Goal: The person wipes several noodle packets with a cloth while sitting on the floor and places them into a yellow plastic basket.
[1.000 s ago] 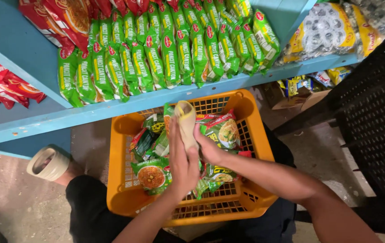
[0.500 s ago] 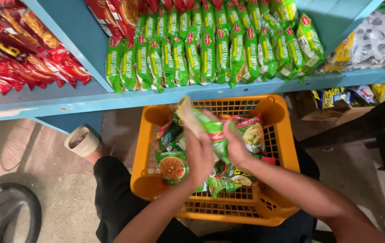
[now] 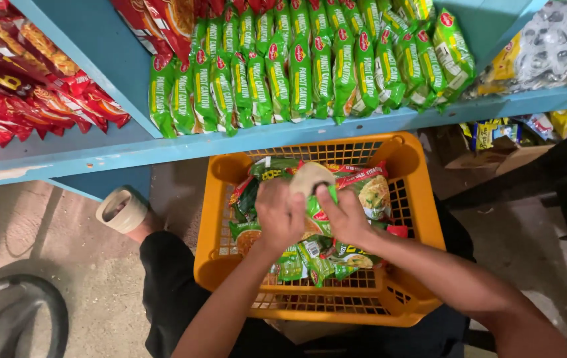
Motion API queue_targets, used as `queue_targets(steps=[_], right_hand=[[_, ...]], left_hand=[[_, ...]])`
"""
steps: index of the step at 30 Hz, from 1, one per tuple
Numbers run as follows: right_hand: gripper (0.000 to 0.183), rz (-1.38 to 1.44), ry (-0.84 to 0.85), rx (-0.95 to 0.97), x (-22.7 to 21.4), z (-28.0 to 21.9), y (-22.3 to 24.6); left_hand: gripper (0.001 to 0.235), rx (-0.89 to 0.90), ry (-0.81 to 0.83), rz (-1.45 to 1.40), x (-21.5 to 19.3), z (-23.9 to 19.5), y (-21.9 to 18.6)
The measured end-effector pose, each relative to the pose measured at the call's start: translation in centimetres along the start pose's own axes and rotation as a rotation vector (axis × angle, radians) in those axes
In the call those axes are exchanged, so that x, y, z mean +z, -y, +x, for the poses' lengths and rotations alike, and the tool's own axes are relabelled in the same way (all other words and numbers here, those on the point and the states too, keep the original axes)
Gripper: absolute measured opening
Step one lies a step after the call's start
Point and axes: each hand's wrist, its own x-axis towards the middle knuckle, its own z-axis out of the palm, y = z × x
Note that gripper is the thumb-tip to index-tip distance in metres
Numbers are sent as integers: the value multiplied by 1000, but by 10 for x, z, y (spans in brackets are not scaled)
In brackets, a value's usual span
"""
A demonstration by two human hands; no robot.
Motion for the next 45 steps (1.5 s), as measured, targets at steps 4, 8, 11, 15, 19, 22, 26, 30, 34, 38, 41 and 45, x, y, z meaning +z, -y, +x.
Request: queue_targets(steps=[4, 8, 11, 15, 19, 22, 26, 30, 34, 38, 41, 45], right_hand=[[56, -171, 76, -250, 2, 7, 56], [56, -107, 100, -194, 3, 5, 51], [62, 10, 35, -2, -4, -2, -6], [51, 272, -248, 281, -7, -8, -63], [48, 358, -272, 367, -10, -9, -65], [44, 483, -307, 474, -16, -6, -64], [44, 670, -326, 628, -19, 4, -59], [49, 862, -328, 778, -18, 18, -52], [55, 1007, -331, 879, -11, 27, -29], [44, 887, -420, 862, -4, 26, 17], [53, 972, -282, 870, 6, 18, 30], [70, 1088, -132, 905, 23, -26, -90]], left_hand=[[46, -450, -171, -454, -23, 45, -57], [44, -883, -296, -607, -13, 16, -26], [51, -574, -214, -278, -6, 9, -33], [58, -54, -61, 80, -13, 27, -91], [75, 182, 78, 239, -1, 8, -111], [67, 341, 94, 250, 7, 2, -116], [56, 491, 232, 330, 9, 1, -67], [63, 539, 36, 579, -9, 11, -38], [63, 448, -10, 534, -26, 37, -50], [59, 84, 32, 214, -35, 52, -73], [55, -73, 60, 140, -39, 54, -62], [51, -128, 48, 1, -39, 42, -49]])
